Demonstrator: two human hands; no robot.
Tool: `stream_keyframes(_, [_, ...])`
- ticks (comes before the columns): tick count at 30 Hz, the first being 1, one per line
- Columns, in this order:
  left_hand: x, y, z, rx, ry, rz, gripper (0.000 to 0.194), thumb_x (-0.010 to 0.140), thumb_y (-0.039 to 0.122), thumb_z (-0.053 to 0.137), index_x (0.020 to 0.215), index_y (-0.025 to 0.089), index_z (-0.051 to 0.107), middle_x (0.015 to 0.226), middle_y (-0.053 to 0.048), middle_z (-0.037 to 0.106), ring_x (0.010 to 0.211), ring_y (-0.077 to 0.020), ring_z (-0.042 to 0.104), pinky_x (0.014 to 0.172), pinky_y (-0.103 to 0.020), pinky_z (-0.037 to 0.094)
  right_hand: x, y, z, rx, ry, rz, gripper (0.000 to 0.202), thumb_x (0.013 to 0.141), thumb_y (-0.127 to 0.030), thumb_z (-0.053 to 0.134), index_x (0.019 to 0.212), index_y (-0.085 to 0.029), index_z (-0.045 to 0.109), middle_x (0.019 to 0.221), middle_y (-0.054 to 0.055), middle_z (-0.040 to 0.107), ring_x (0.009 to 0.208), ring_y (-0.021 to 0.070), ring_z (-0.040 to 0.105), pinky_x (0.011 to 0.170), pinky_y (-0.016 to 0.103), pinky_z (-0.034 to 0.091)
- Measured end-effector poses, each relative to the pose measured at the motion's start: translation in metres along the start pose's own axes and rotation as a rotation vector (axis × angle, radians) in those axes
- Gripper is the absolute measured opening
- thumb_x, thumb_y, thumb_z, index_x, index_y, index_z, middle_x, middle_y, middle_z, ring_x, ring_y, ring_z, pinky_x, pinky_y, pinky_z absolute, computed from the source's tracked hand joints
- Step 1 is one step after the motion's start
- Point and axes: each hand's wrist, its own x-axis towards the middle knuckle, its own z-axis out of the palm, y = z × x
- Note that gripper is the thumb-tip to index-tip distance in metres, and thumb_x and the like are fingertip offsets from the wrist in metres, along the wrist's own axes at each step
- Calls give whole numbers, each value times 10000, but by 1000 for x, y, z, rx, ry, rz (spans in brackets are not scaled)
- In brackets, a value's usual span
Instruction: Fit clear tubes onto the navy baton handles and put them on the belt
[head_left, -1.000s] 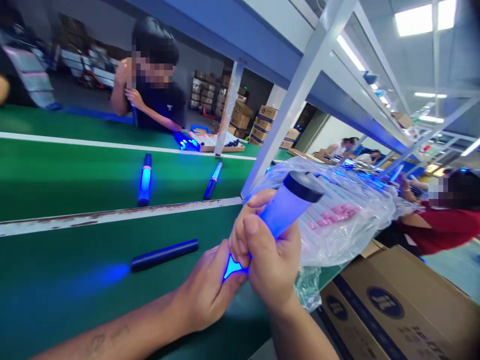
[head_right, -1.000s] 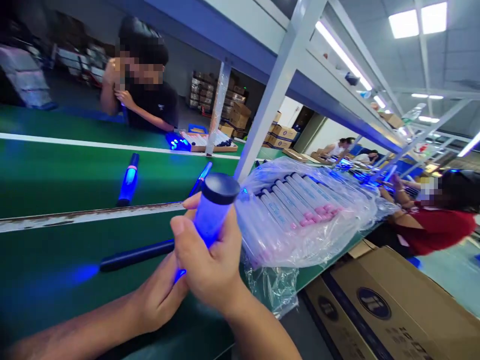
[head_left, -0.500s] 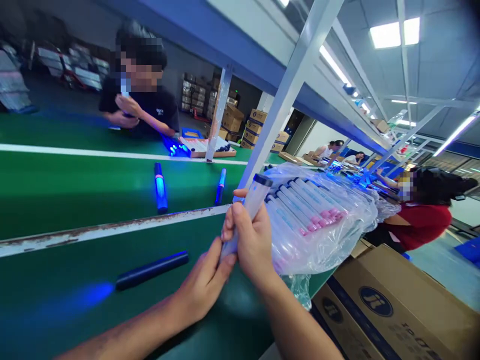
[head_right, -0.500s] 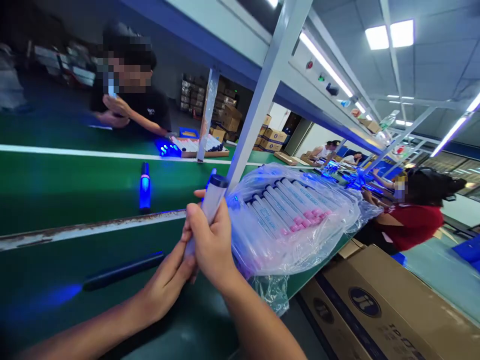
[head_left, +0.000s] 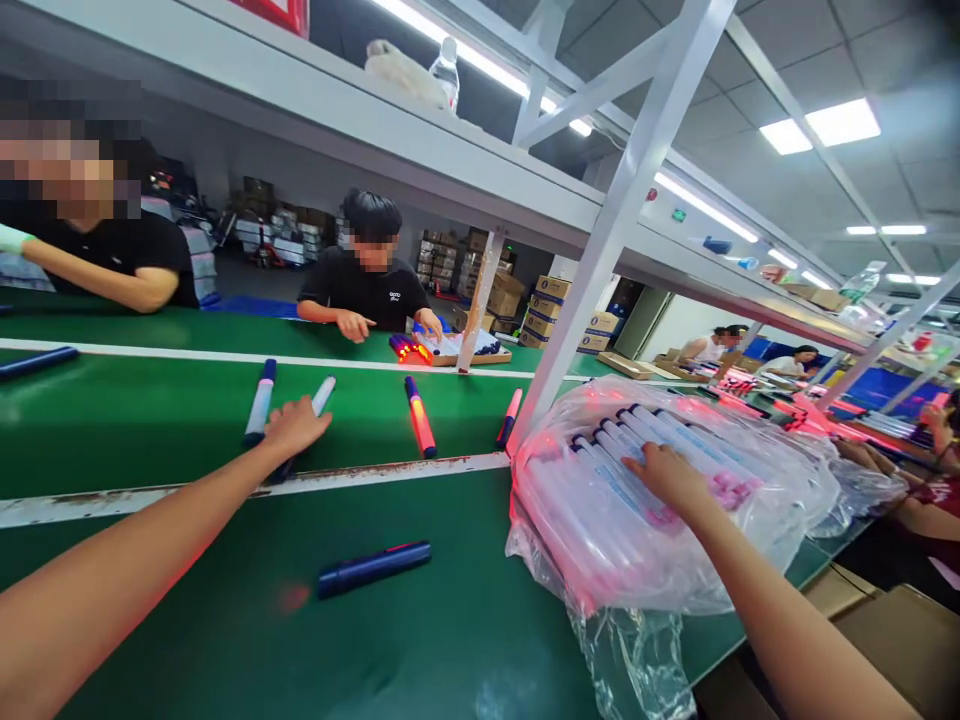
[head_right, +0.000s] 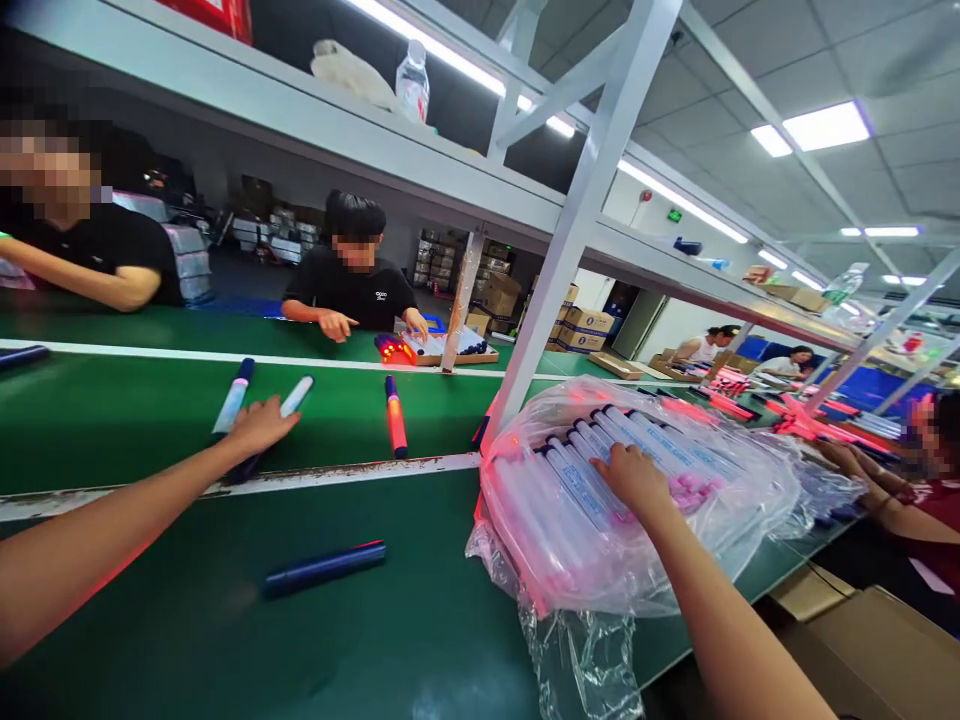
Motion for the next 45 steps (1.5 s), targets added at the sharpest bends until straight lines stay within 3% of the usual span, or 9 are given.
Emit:
stream_keyframes(7, [-120,8,49,143,-433,539,379,930,535,542,1020,201,696,1058,-89,685,1026,-285,618,938,-388,454,-23,0,-34,161,124,88,463,1005,-483,487,1249,-95,548,1056,234,689,944,377,695,802,477,506])
stream_keyframes(12, [-184,21,71,225,-520,752,390,1030,431,420,1223,182,652,1104,-114,649,934,-290,636,812,-410,482,-110,-83,-70,1510,341,-282,410,903,-510,635,1196,-243,532,869,26,644,676,183,638,652,331,539])
stream_keyframes(15, [-193,39,76,-36,-516,632,440,1044,504,414,1394,274,547,1180,-68,633,907,-234,653,793,-360,491,-144,-150,-57,1772,127,-512,317,933,-434,611,1189,-262,540,934,9,638,684,147,613,657,296,528])
stream_keyframes(18, [-196,52,78,-301,-433,496,413,1024,503,485,1363,278,559,1198,-46,644,1009,-224,640,847,-327,488,-142,-191,-27,1452,17,-520,267,924,-448,652,1069,-234,588,886,-4,608,664,132,546,593,254,465])
stream_keyframes(25, [-184,46,70,-248,-457,496,365,980,345,552,1330,294,644,1054,-38,611,888,-208,626,801,-328,467,-138,-207,26,1382,-487,-472,414,885,-533,691,1123,-197,642,860,15,644,706,172,652,487,226,464])
stream_keyframes(31, [-149,38,54,-850,-734,192,810,765,318,849,1485,337,478,1202,-50,620,993,-226,651,833,-329,509,-142,-211,48,1571,-338,-200,463,794,-519,788,1074,-184,636,689,-57,554,456,67,480,419,191,390])
stream_keyframes(36, [-151,49,63,-1522,-473,-178,443,808,266,850,1217,231,681,1117,-43,682,1086,-180,624,907,-266,519,-153,-223,54,1667,-283,-163,466,732,-484,847,1010,-191,613,755,-32,614,470,63,492,425,191,421])
stream_keyframes(41, [-163,53,74,-1647,-387,-378,149,990,265,635,1070,163,708,1157,-91,706,1018,-181,654,877,-310,566,-169,-229,48,1647,-383,-314,426,844,-493,761,1134,-227,600,879,-5,630,547,87,543,414,186,420])
stream_keyframes(45, [-181,52,77,-1482,-577,-460,252,989,371,627,1017,127,684,1028,-93,703,715,-116,604,685,-265,564,-162,-224,36,2087,-206,-128,353,924,-504,663,1165,-267,563,918,-18,595,581,87,562,466,198,433])
